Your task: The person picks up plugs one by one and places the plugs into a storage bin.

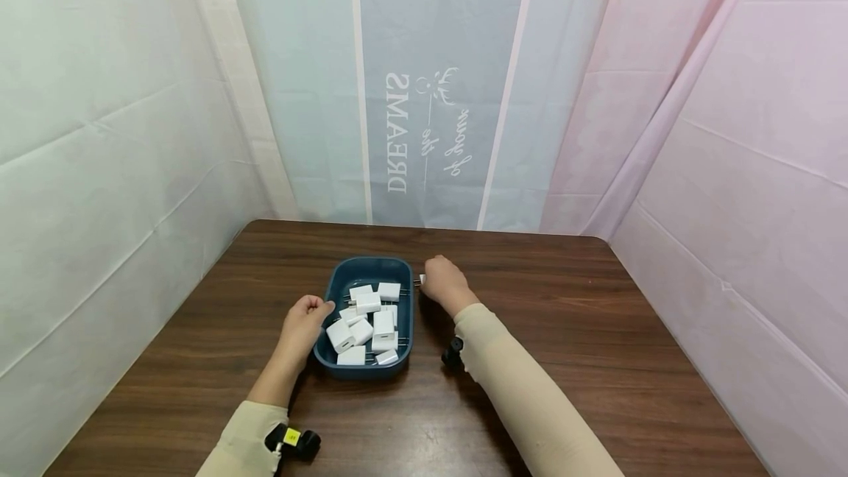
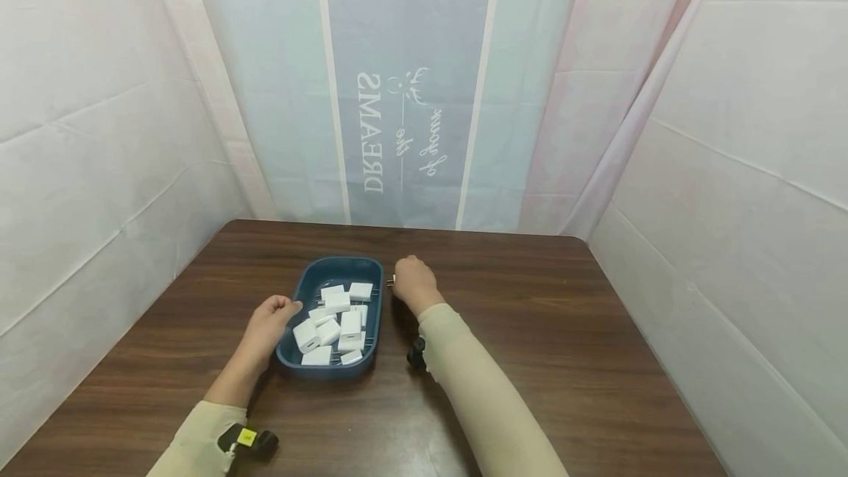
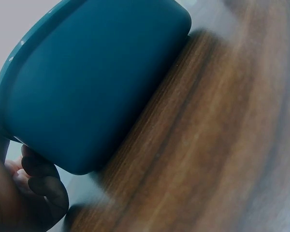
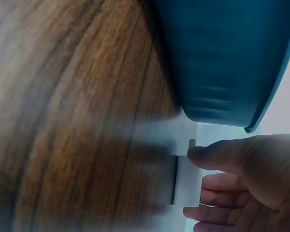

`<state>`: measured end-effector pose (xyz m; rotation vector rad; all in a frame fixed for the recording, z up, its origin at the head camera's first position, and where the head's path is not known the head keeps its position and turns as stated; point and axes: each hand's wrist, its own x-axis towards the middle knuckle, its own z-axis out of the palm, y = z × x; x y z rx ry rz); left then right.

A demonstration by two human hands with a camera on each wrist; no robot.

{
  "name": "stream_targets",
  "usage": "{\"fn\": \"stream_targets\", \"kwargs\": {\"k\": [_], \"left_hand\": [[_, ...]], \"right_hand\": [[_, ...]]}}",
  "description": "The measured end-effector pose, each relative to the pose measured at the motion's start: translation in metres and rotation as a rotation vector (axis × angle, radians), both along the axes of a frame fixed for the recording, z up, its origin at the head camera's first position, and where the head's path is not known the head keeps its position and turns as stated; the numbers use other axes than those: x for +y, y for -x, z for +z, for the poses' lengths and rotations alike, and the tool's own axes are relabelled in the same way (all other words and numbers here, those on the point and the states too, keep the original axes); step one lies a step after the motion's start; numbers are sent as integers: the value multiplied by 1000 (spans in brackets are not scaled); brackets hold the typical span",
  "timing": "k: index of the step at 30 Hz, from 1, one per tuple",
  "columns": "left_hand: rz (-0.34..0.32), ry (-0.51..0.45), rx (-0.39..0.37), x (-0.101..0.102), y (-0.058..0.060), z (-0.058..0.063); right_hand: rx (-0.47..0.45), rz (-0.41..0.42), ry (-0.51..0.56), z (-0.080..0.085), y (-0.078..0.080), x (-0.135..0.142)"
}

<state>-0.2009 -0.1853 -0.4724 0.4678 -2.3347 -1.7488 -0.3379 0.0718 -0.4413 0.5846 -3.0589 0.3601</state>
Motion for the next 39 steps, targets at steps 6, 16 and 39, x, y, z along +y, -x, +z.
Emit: {"fn": "stream_targets", "kwargs": {"k": [6,16,39], "left_hand": [[1,-2,2,1,0,-1],[-4,-1,-4,1,1,-3],[-5,-8,-18,-2,2,-1]], "right_hand": [[-11,6,13,-3,1,0],[-20,12,28,0,-2,5],[79,24,78,36,-15,3]]}}
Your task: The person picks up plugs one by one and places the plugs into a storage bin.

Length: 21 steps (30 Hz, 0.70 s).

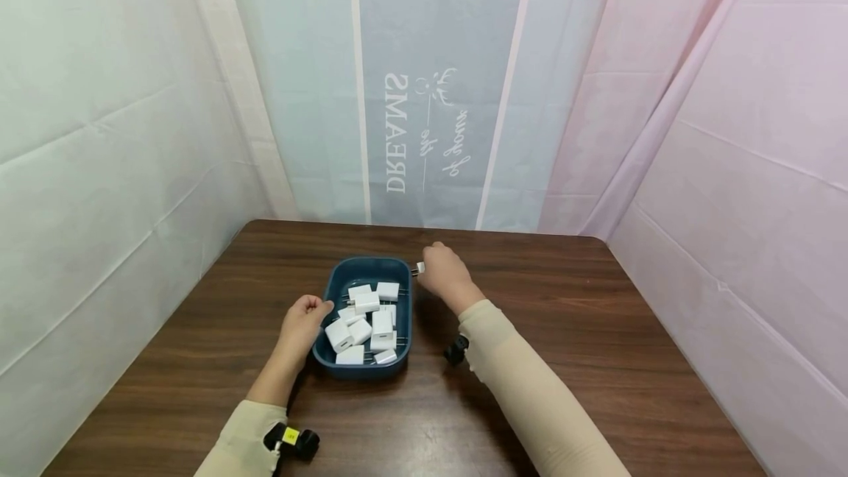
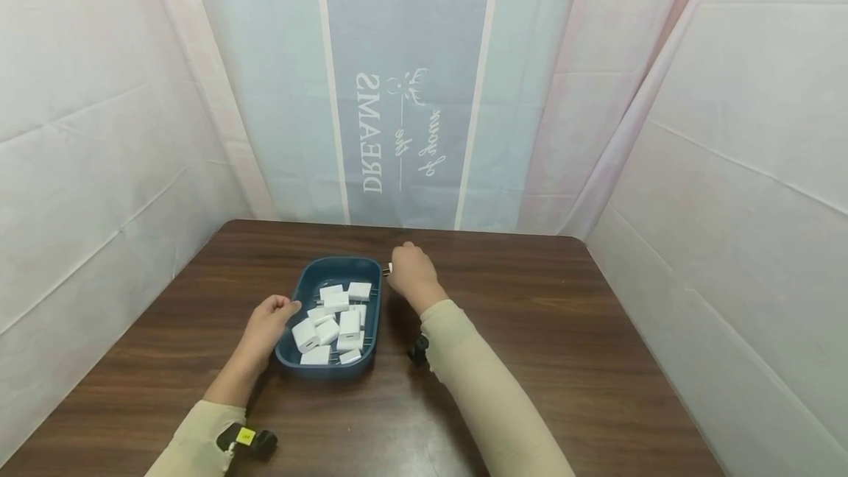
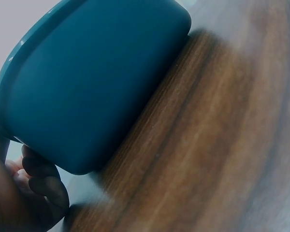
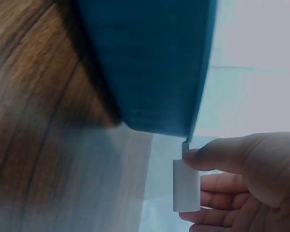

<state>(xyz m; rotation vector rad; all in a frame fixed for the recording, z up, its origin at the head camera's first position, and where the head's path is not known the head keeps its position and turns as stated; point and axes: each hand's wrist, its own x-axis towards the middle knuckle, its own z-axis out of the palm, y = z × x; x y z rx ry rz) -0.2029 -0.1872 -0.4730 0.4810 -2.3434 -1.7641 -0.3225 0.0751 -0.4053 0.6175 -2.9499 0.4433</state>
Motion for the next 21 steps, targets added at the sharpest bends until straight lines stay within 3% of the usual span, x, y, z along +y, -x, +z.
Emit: {"fn": "stream_targets", "kwargs": {"k": [13,21], "left_hand": [[4,-5,9,0,0,1],[7,-2,9,1,-2,2]], "right_hand": [[64,-2,-17,17,-7,-11],[36,23,4,22,-15,-21]]}}
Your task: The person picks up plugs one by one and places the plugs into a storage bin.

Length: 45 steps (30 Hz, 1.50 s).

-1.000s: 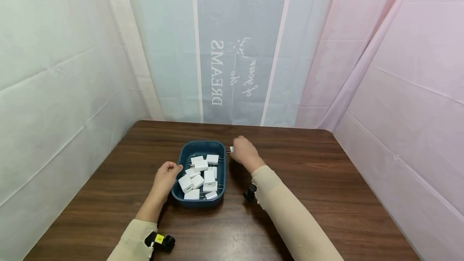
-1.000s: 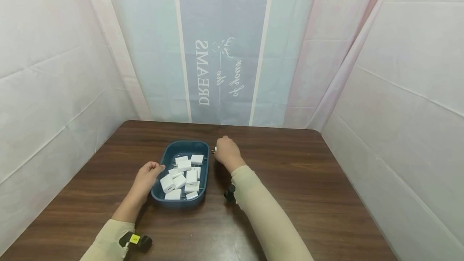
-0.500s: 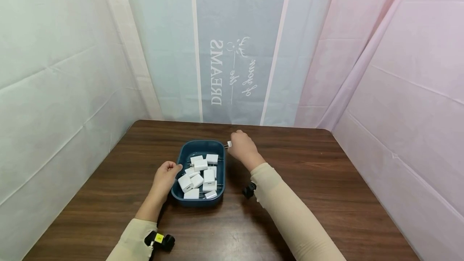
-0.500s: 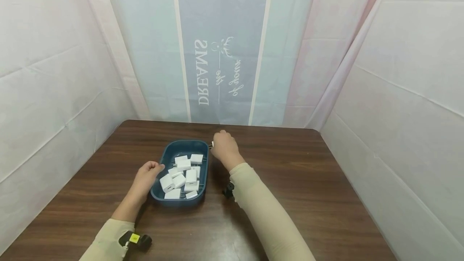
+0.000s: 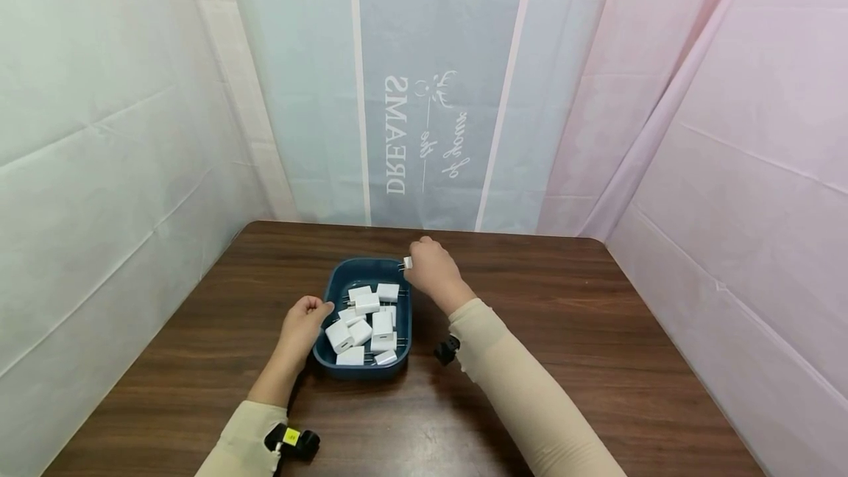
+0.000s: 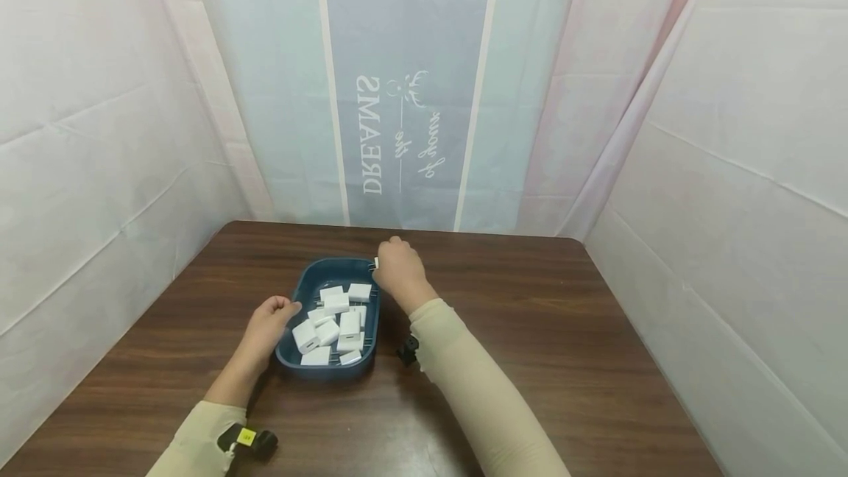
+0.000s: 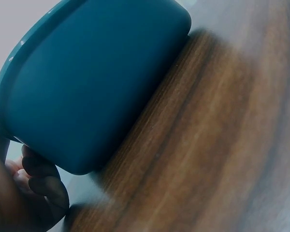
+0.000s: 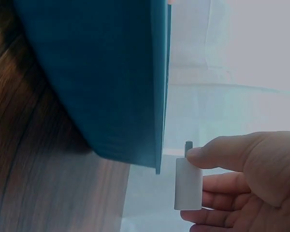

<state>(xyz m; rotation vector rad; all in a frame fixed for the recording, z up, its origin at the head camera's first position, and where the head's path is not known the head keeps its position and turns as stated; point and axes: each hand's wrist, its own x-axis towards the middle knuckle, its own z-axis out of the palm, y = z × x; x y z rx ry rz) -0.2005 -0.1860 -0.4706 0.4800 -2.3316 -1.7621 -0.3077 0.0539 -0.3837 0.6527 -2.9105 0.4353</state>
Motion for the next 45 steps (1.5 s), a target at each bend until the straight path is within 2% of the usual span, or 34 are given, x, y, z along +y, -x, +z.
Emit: {"fn": "stream_targets", "kwargs": {"k": [10,26,34,45], "left_hand": [[-1,2,8,-1,0,-1],[-8,-4,26,-1,0,-2],[-5,-3,20,0,0,-3],[-1,4,15,1,-1,-1]], "right_hand": [[5,13,5,-1,-8,-15],[-37,50,-6,-5,-17,-29],[-65,61,-28,-9,-18,-37],[-48,63,-70,-19,-15,-44]]}}
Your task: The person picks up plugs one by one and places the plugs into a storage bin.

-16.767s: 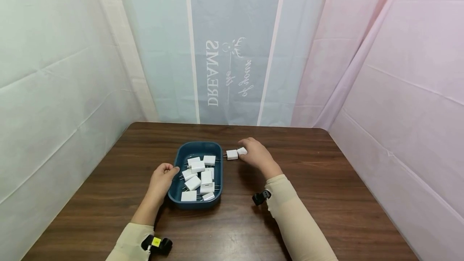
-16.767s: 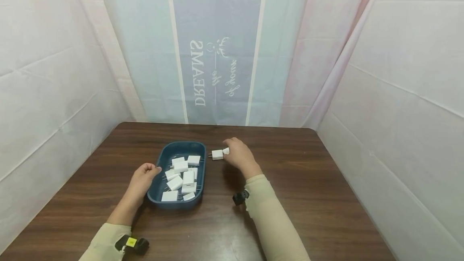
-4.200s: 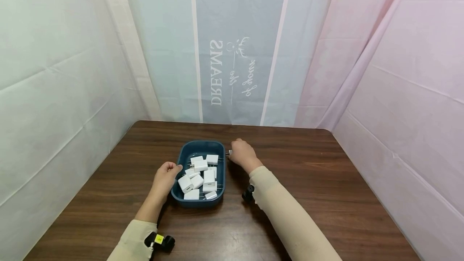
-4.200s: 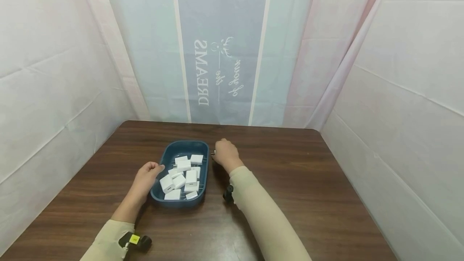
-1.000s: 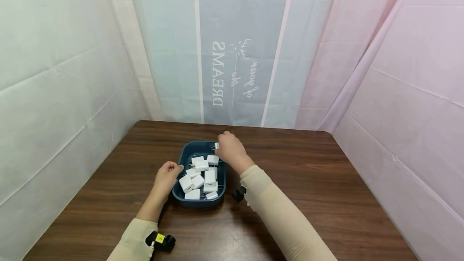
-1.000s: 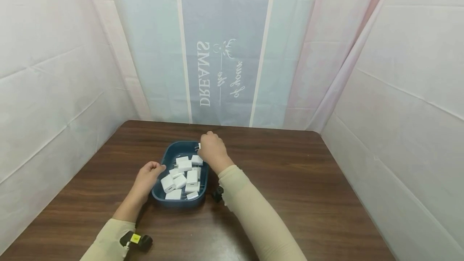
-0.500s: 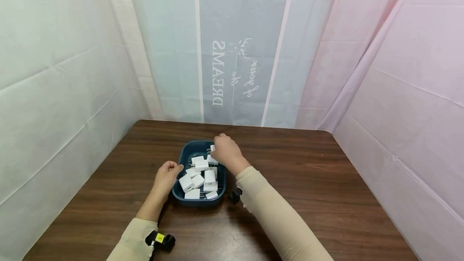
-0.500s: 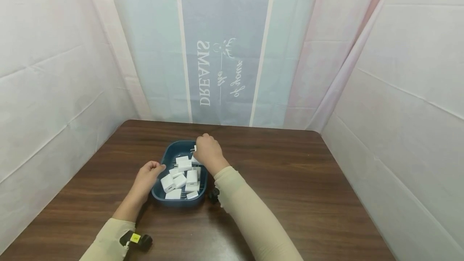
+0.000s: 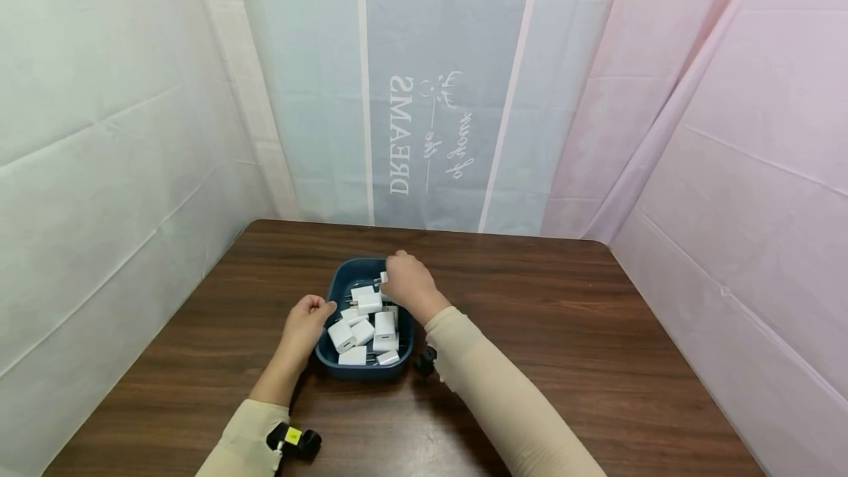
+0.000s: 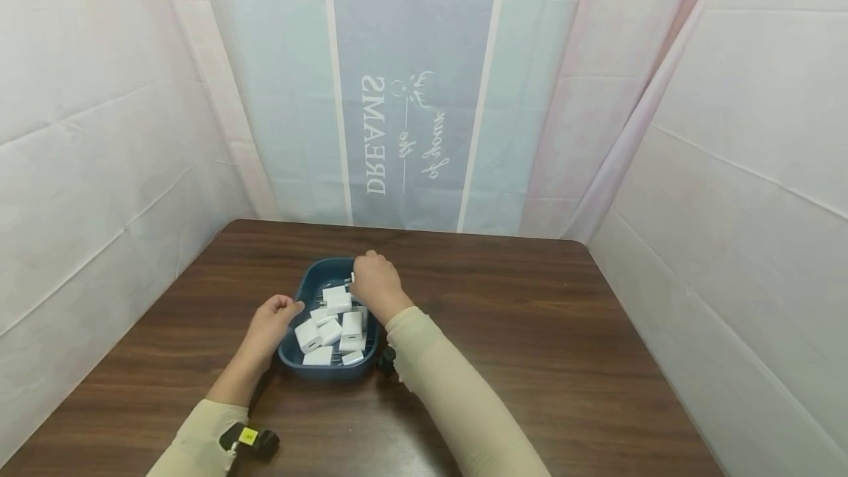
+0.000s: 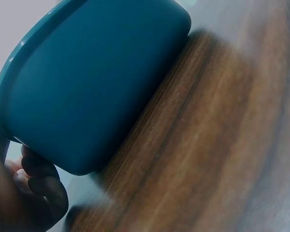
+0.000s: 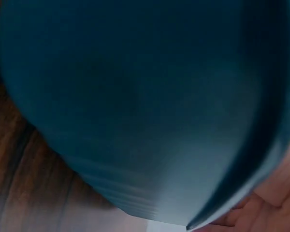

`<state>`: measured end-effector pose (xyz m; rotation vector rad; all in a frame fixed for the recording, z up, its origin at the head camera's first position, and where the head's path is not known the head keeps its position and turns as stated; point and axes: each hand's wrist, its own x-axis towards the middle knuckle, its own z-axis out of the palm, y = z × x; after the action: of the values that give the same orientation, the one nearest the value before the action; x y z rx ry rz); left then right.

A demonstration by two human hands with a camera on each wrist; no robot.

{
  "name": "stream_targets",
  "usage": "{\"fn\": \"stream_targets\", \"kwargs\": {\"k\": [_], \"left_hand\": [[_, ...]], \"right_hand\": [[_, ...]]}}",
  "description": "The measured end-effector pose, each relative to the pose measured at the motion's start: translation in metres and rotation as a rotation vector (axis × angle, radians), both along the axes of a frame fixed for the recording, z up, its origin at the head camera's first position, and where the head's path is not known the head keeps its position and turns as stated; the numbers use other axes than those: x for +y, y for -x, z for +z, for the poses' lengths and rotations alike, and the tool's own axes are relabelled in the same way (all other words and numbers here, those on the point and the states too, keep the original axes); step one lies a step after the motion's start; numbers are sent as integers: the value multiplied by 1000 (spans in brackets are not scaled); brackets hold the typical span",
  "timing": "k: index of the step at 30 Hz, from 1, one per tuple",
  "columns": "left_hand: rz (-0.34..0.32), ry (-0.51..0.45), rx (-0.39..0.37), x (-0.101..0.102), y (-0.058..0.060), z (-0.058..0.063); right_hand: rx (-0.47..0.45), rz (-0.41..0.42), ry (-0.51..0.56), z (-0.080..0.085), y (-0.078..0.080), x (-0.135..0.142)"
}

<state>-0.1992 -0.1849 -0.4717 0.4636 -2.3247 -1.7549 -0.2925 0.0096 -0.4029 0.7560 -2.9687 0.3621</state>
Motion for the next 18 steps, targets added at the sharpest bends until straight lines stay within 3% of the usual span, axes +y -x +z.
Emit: {"fn": "stream_targets", "kwargs": {"k": [10,18], "left_hand": [[4,6,8,0,1,-2],[6,7,15,-1,1,-2]], "right_hand": [[77,15,-44,-10,2,-4],[58,35,-40,-12,4,-5]]}}
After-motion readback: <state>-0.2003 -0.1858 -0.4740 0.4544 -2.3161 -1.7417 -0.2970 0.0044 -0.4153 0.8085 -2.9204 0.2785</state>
